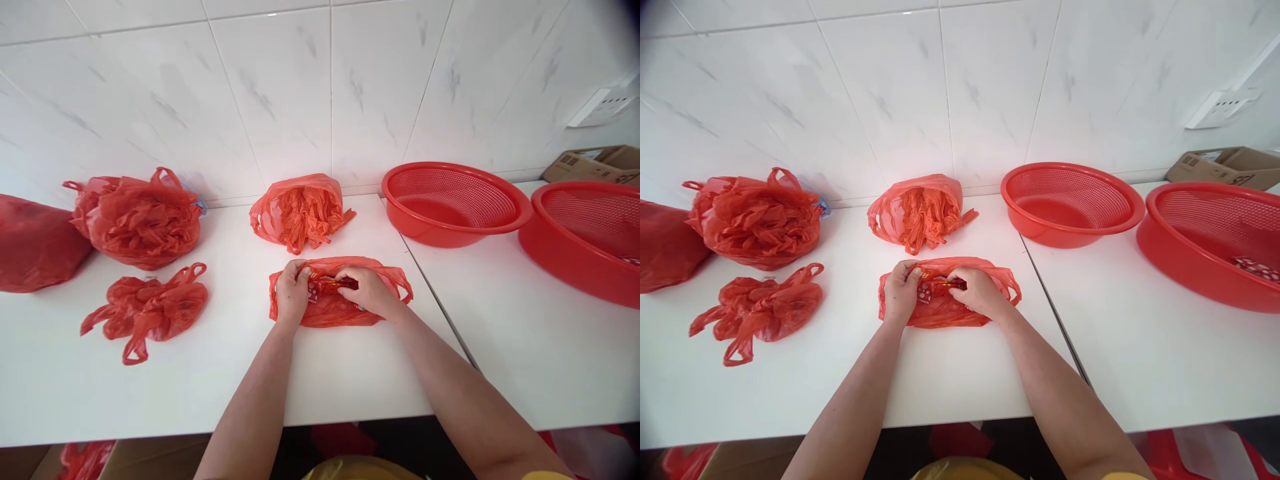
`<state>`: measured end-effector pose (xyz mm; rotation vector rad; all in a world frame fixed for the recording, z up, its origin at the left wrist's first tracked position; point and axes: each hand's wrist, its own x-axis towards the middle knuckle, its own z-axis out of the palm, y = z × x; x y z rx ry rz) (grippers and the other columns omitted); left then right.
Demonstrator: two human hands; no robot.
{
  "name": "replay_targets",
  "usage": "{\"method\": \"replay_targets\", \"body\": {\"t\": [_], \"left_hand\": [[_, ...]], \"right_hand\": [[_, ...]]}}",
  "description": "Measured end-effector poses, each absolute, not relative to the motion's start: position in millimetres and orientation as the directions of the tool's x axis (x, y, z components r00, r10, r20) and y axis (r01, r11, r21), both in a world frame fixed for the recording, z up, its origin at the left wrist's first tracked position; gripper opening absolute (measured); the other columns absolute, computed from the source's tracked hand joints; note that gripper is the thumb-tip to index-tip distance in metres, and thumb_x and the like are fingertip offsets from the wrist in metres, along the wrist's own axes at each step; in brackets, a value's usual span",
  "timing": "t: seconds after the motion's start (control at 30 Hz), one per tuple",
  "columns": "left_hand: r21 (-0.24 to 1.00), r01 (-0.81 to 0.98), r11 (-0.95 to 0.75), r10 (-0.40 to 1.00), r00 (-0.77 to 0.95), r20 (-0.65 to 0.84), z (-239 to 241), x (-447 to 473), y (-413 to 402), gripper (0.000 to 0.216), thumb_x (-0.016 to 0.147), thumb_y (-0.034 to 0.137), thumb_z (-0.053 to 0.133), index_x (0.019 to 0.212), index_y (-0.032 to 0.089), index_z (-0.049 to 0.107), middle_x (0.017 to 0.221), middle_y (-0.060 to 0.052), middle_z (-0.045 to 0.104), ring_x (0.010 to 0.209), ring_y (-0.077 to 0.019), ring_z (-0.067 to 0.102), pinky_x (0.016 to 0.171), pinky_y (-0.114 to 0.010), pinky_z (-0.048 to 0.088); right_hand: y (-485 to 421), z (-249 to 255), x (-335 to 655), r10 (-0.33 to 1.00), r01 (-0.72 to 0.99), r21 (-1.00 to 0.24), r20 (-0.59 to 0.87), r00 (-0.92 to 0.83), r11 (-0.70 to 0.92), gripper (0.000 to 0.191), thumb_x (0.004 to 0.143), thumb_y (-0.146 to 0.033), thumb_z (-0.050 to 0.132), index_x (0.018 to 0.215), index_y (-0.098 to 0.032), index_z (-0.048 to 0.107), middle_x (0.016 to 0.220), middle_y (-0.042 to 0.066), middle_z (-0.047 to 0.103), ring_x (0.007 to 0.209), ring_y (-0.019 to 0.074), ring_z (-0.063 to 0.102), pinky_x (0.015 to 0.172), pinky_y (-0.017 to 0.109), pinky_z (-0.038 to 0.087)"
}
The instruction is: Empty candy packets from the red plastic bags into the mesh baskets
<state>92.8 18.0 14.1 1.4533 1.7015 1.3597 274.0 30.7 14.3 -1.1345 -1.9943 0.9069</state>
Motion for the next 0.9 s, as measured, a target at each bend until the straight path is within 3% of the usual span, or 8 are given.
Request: {"method": "replay_targets", "body": {"t": [0.07,0.13,0.3,0.47,0.57,0.67,0.77,0.9], "left_hand": [[0.904,0.419,-0.083,0.917,-0.324,0.234,13,92,18,0.013,0.083,0.032,0.047,0.089,0.024,0.056,0.078,0.002,0.062,0.068,-0.0125,0.057,0.066,-0.025,0.046],[0.9,0.429,-0.074,0.905,-0.351,0.241,13,92,17,0.013,0.084,0.033,0.047,0.089,0.024,0.054,0.078,0.002,0.062,0.069,-0.0125,0.057,0.067,-0.024,0.046],[0.911,0.399,-0.102,0.889,-0.374,0.263,13,94,14,0.014,0.086,0.032,0.046,0.095,0.024,0.051,0.099,-0.001,0.065,0.087,-0.0142,0.06,0.076,-0.026,0.047],[0.929,0.313,-0.196,0.906,-0.305,0.294,13,98,13,0.011,0.087,0.031,0.046,0.094,0.023,0.049,0.121,-0.005,0.06,0.108,-0.0171,0.057,0.092,-0.033,0.045],[0.917,0.31,-0.251,0.906,-0.257,0.335,14,99,14,0.008,0.086,0.029,0.047,0.091,0.023,0.05,0.129,-0.006,0.054,0.121,-0.0182,0.049,0.102,-0.036,0.037],[0.909,0.315,-0.274,0.906,-0.233,0.353,13,99,13,0.008,0.086,0.029,0.048,0.088,0.022,0.051,0.132,-0.007,0.052,0.124,-0.0196,0.046,0.104,-0.038,0.033],[0.942,0.21,-0.263,0.945,-0.141,0.296,10,99,14,0.01,0.086,0.031,0.048,0.087,0.022,0.049,0.126,-0.008,0.057,0.119,-0.0211,0.05,0.099,-0.038,0.038],[0.962,0.154,-0.224,0.974,0.014,0.225,7,99,15,0.009,0.084,0.03,0.049,0.082,0.021,0.051,0.126,-0.007,0.058,0.12,-0.0228,0.05,0.095,-0.038,0.039]], "right_hand": [[31,14,277,0.931,0.414,-0.875,0.099,-0.353,0.25,0.018,0.078,-0.022,0.054,0.093,-0.024,0.063,0.089,0.0,0.067,0.058,0.011,0.057,0.051,0.026,0.048],[32,14,278,0.946,0.389,-0.902,0.057,-0.318,0.185,0.022,0.079,-0.025,0.052,0.099,-0.026,0.062,0.096,0.0,0.066,0.054,0.0097,0.056,0.047,0.025,0.047],[43,7,282,0.966,0.251,-0.943,0.173,-0.195,0.219,0.032,0.077,-0.011,0.043,0.103,-0.022,0.06,0.107,0.002,0.066,0.095,0.0135,0.063,0.085,0.03,0.05],[54,-3,287,0.984,0.182,-0.974,0.109,-0.143,0.134,0.032,0.074,-0.012,0.045,0.1,-0.021,0.06,0.098,0.003,0.069,0.093,0.0147,0.064,0.086,0.031,0.049],[56,-2,290,0.984,0.095,-0.99,0.094,-0.151,0.109,0.036,0.068,-0.01,0.047,0.099,-0.021,0.062,0.098,0.002,0.067,0.086,0.0144,0.064,0.078,0.029,0.05],[55,4,291,0.986,-0.173,-0.985,0.019,-0.163,-0.01,0.04,0.069,-0.017,0.054,0.109,-0.024,0.056,0.096,0.001,0.066,0.074,0.013,0.063,0.06,0.024,0.047],[55,8,294,0.975,-0.384,-0.909,-0.085,-0.204,-0.159,0.042,0.07,-0.025,0.062,0.11,-0.026,0.051,0.091,0.001,0.067,0.066,0.0115,0.061,0.052,0.021,0.043],[58,5,299,0.952,-0.307,-0.917,-0.182,-0.247,-0.255,0.021,0.071,-0.029,0.063,0.088,-0.021,0.055,0.07,-0.002,0.062,0.052,0.0085,0.053,0.044,0.019,0.036]]}}
